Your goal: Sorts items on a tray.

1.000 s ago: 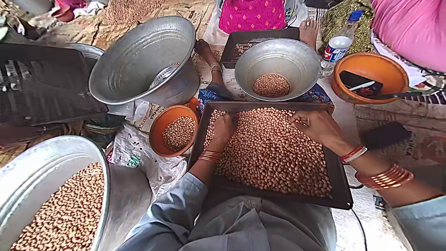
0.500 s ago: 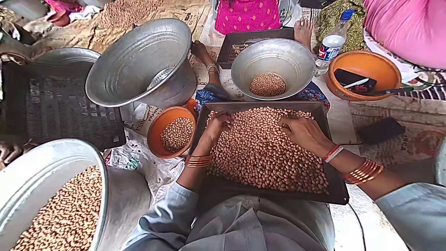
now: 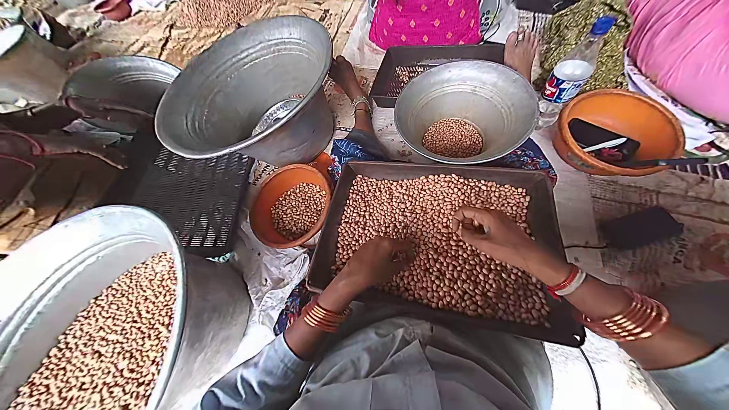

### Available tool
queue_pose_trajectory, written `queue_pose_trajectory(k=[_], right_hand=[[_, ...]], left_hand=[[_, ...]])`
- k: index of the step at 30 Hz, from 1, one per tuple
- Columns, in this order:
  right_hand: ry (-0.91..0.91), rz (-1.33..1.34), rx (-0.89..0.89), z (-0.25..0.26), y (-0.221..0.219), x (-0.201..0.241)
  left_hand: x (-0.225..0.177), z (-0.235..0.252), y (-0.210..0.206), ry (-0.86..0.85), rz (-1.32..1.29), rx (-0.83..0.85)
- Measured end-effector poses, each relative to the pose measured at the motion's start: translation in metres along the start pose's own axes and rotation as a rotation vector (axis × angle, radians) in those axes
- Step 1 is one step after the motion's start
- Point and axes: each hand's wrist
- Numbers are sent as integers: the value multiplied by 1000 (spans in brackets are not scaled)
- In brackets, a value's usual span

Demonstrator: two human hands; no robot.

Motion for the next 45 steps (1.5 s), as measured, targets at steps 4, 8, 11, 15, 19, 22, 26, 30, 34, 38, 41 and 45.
queue_pose_trajectory(k=[4, 8, 11, 15, 19, 22, 26, 30, 34, 38, 41, 45], right_hand=[[223, -310, 146, -15, -37, 10], [398, -489, 84, -23, -61, -3], [413, -493, 76, -23, -65, -8], [223, -483, 249, -23, -53, 12], [191, -467, 214, -27, -35, 36], [329, -393, 96, -33, -33, 42], [420, -314, 16, -36, -31, 40], [355, -377, -55, -29, -14, 25], [214, -479, 15, -21, 6, 11], [134, -555, 61, -17, 17, 2], [2, -587, 110, -13, 25, 3], [-118, -648, 55, -5, 36, -7]], left_hand=[[3, 0, -2, -41, -18, 2], [13, -1, 0, -123, -391, 10], [18, -1, 2, -170, -680, 89], [10, -1, -4, -81, -911, 177], [-3, -4, -10, -64, -1074, 275], [-19, -6, -15, -8, -1278, 339], [-26, -3, -22, 39, -1453, 343], [-12, 0, -13, -73, -1364, 336], [13, -14, 24, -48, -1030, 70], [48, -42, 78, 232, -245, -447], [73, -51, 95, 411, 273, -736], [62, -36, 84, 306, 215, -647]])
Point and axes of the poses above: each hand's wrist, its own z-axis towards the middle knuckle, its own y-axis out of the back of the hand, x = y × z, and after that the axes turned 4 degrees about z, right-handed
